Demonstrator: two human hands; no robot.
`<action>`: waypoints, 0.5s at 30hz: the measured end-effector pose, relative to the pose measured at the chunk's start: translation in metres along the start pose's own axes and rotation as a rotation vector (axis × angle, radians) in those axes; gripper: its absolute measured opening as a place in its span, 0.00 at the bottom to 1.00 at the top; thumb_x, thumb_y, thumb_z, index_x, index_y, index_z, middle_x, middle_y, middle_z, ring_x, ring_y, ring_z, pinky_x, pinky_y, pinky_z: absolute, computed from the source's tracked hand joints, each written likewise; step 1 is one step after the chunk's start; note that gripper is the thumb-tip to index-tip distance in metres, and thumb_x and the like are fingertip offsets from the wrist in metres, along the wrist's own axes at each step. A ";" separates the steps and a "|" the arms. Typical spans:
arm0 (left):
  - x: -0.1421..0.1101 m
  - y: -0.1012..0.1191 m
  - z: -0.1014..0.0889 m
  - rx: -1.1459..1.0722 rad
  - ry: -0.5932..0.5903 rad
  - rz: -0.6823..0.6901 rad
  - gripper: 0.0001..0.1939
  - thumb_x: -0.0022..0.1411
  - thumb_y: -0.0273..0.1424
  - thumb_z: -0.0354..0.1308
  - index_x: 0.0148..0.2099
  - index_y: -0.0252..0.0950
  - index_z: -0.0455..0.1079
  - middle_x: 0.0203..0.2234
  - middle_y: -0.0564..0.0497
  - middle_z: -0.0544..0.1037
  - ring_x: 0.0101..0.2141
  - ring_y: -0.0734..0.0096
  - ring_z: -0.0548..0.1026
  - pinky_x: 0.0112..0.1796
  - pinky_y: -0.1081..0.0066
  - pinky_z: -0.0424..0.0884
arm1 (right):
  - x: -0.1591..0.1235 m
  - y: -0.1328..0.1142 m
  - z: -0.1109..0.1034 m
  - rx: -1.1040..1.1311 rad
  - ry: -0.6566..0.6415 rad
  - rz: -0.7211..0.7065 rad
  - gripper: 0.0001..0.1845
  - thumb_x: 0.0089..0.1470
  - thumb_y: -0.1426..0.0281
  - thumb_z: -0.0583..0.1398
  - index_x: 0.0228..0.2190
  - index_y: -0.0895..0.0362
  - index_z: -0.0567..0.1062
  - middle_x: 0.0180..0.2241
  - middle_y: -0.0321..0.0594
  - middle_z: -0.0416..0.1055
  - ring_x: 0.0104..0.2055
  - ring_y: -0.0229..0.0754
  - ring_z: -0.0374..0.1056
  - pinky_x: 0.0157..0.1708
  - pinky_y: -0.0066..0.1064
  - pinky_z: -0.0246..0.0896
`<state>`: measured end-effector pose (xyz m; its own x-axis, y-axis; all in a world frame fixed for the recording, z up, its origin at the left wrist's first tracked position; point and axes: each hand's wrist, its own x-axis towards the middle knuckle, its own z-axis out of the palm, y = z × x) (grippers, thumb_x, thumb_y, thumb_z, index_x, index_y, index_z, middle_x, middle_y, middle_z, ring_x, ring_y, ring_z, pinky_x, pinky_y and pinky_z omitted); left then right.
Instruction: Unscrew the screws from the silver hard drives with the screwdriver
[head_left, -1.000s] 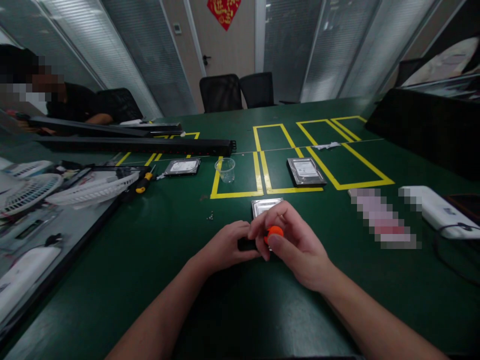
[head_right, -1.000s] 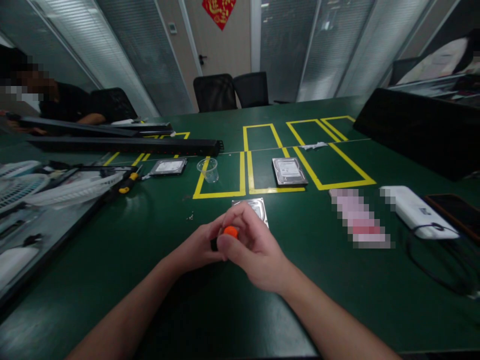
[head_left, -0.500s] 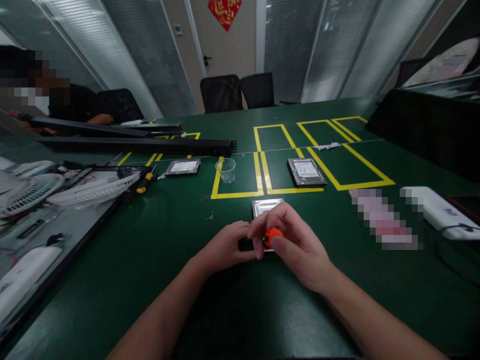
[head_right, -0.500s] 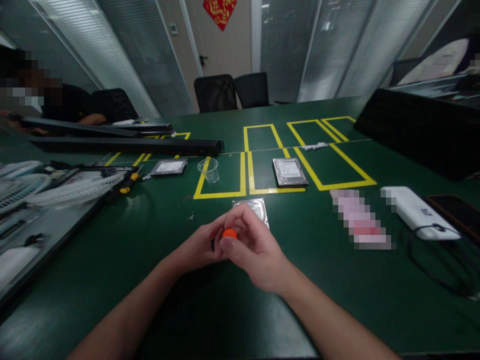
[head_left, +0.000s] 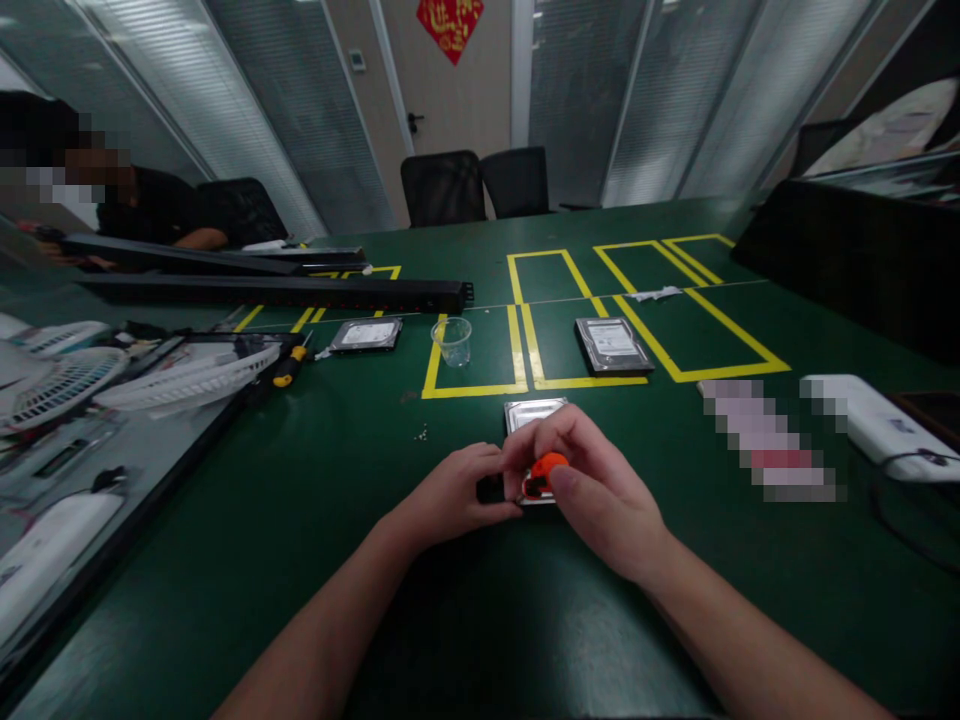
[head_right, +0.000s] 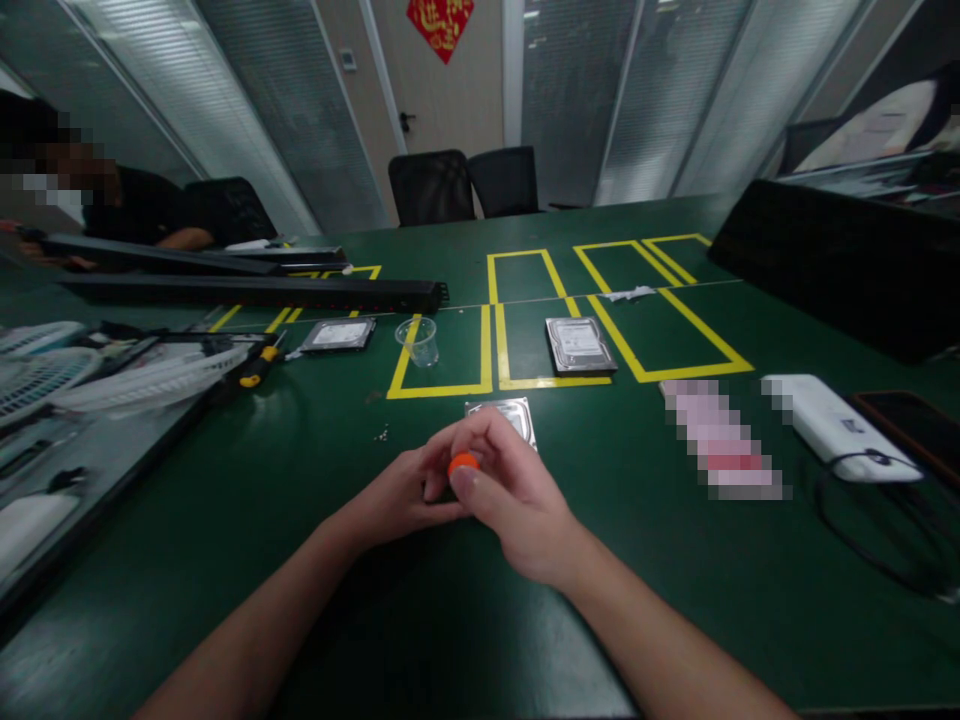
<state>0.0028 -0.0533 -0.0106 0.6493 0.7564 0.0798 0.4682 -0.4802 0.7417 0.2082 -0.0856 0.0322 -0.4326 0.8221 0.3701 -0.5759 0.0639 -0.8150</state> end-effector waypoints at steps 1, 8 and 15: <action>0.000 0.000 0.000 -0.009 -0.001 0.008 0.08 0.64 0.35 0.71 0.42 0.38 0.77 0.40 0.50 0.79 0.42 0.61 0.77 0.43 0.66 0.72 | 0.000 0.000 0.001 0.012 -0.006 -0.006 0.04 0.68 0.68 0.62 0.45 0.51 0.73 0.46 0.41 0.75 0.39 0.41 0.72 0.40 0.35 0.66; 0.000 -0.001 0.000 -0.040 -0.028 0.010 0.10 0.65 0.35 0.70 0.47 0.39 0.78 0.42 0.49 0.80 0.44 0.61 0.77 0.45 0.65 0.72 | 0.000 -0.002 0.001 -0.034 0.002 0.003 0.18 0.73 0.60 0.53 0.45 0.57 0.79 0.40 0.45 0.74 0.35 0.41 0.66 0.32 0.33 0.60; 0.001 0.002 -0.001 -0.029 -0.011 0.003 0.08 0.66 0.35 0.69 0.45 0.39 0.78 0.39 0.51 0.80 0.41 0.62 0.77 0.43 0.67 0.72 | 0.000 -0.002 0.002 -0.053 0.002 -0.011 0.03 0.68 0.68 0.63 0.41 0.53 0.73 0.42 0.40 0.74 0.37 0.39 0.71 0.38 0.33 0.66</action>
<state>0.0037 -0.0534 -0.0083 0.6576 0.7497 0.0745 0.4491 -0.4694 0.7603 0.2081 -0.0871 0.0349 -0.4255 0.8220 0.3785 -0.5433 0.1024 -0.8332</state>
